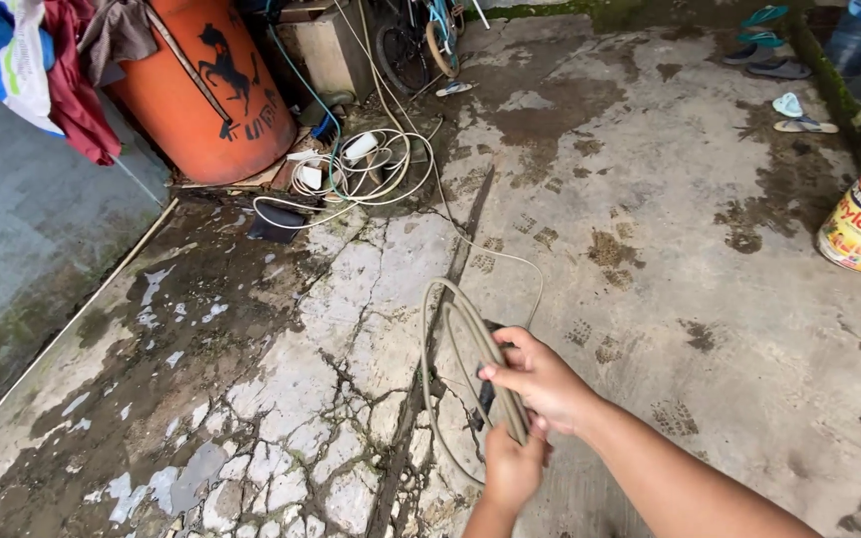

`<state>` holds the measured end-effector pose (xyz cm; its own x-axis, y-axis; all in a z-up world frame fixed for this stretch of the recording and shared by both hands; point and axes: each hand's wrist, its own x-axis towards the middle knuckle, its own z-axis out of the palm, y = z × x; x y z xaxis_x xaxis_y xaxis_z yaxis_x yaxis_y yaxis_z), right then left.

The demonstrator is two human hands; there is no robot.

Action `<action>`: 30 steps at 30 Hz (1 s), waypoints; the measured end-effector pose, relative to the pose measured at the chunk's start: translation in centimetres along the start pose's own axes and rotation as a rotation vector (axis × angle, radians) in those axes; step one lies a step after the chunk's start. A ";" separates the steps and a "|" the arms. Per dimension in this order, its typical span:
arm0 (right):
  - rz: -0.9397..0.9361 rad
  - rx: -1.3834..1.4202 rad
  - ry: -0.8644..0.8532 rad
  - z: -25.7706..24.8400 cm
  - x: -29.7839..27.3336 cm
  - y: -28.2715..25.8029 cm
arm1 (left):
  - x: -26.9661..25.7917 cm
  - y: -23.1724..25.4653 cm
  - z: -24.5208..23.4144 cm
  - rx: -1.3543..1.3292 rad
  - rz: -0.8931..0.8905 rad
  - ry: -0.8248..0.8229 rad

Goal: Organizing and coiling a pressure washer hose, and attaching the spray gun components.

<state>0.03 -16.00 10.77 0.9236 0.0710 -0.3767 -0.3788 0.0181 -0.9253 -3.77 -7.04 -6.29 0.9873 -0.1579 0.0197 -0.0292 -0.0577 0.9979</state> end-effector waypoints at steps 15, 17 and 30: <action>-0.005 -0.439 -0.554 -0.3 4.2 15.3 | 7.7 8.0 -16.9 -1.322 -0.136 0.194; -0.028 -0.483 -0.671 1.8 5.0 15.6 | 8.0 9.0 -18.8 -1.313 -0.196 0.132; 0.266 -0.271 0.009 0.6 18.9 13.5 | 16.3 18.7 -23.3 0.110 -0.412 -0.601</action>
<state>12.32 -13.81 -8.82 0.7959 0.0294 -0.6047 -0.5772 -0.2646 -0.7725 15.46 12.23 14.12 0.6662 -0.6136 -0.4239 0.2783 -0.3228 0.9046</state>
